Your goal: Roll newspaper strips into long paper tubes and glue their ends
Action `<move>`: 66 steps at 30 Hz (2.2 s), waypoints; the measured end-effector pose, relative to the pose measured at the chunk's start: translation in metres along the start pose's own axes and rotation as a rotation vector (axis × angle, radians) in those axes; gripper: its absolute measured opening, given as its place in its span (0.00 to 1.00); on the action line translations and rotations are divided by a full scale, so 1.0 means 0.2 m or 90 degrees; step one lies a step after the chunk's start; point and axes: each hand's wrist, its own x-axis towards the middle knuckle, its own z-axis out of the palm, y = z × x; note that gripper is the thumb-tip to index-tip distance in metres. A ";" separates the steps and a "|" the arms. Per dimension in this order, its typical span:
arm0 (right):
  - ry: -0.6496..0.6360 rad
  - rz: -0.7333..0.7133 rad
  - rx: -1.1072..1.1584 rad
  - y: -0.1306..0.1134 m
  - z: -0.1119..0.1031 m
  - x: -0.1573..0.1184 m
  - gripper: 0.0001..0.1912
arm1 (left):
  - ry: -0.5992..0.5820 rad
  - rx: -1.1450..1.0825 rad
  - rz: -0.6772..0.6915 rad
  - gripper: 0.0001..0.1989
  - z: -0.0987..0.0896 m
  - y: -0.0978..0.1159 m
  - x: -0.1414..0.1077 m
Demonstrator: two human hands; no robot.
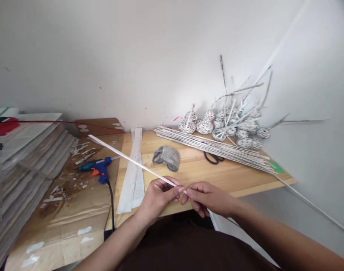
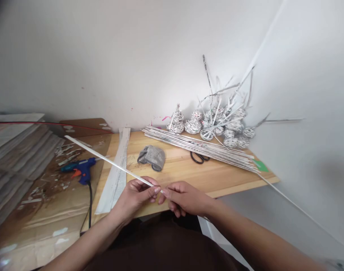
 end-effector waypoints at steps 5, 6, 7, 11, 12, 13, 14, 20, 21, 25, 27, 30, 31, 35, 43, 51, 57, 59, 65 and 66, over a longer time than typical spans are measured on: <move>0.219 -0.226 -0.324 -0.01 0.08 -0.06 0.16 | 0.013 0.002 0.022 0.13 0.02 0.01 -0.06; 0.200 -0.216 -0.313 -0.01 0.08 -0.07 0.17 | 0.014 0.003 0.022 0.12 0.02 0.02 -0.07; 0.154 -0.180 -0.264 -0.02 0.08 -0.08 0.18 | 0.012 0.005 0.022 0.12 0.03 0.03 -0.09; -0.076 -0.023 -0.040 -0.04 0.06 -0.11 0.24 | 0.002 0.018 0.016 0.11 0.04 0.05 -0.14; -0.072 -0.030 -0.051 -0.04 0.06 -0.12 0.24 | 0.004 0.014 0.013 0.11 0.04 0.05 -0.14; -0.032 -0.063 -0.098 -0.05 0.06 -0.12 0.22 | 0.008 0.006 0.008 0.11 0.04 0.05 -0.14; 0.029 -0.114 -0.171 -0.05 0.08 -0.12 0.19 | 0.015 -0.004 0.004 0.11 0.04 0.04 -0.15; 0.176 -0.210 -0.309 -0.05 0.13 -0.08 0.16 | 0.069 -0.012 -0.003 0.14 0.02 0.05 -0.13; 0.135 -0.154 -0.224 -0.04 0.12 -0.07 0.17 | 0.072 -0.012 -0.007 0.14 0.01 0.05 -0.12; -0.060 0.027 0.072 -0.01 0.07 0.00 0.22 | 0.050 -0.015 -0.005 0.13 -0.03 0.04 -0.10; -0.112 0.052 0.112 -0.01 0.05 0.03 0.24 | 0.031 -0.024 -0.009 0.12 -0.05 0.03 -0.08; -0.079 0.032 -0.005 -0.02 0.05 0.06 0.23 | 0.016 -0.042 -0.021 0.11 -0.08 0.02 -0.04; -0.028 -0.007 -0.097 -0.03 0.05 0.07 0.21 | 0.012 -0.048 -0.019 0.11 -0.09 0.01 -0.03; 0.166 -0.179 -0.472 -0.03 0.08 0.10 0.16 | 0.026 -0.057 0.007 0.11 -0.13 0.00 0.01; -0.031 0.013 -0.086 -0.01 0.03 0.07 0.23 | 0.050 -0.047 0.023 0.12 -0.14 0.02 0.02; -0.070 0.080 0.244 -0.02 0.01 0.06 0.22 | 0.018 -0.083 -0.001 0.12 -0.10 0.04 -0.01; -0.098 0.068 0.292 -0.02 0.01 0.06 0.20 | -0.009 -0.091 -0.011 0.13 -0.08 0.07 -0.01; -0.109 0.061 0.272 -0.02 0.01 0.07 0.21 | -0.003 -0.086 -0.012 0.13 -0.09 0.07 -0.01; 0.038 -0.019 -0.041 -0.06 0.02 0.07 0.18 | 0.086 -0.088 -0.004 0.12 -0.14 0.05 0.01; 0.084 -0.049 -0.106 -0.06 0.02 0.06 0.16 | 0.103 -0.094 -0.002 0.11 -0.15 0.05 0.02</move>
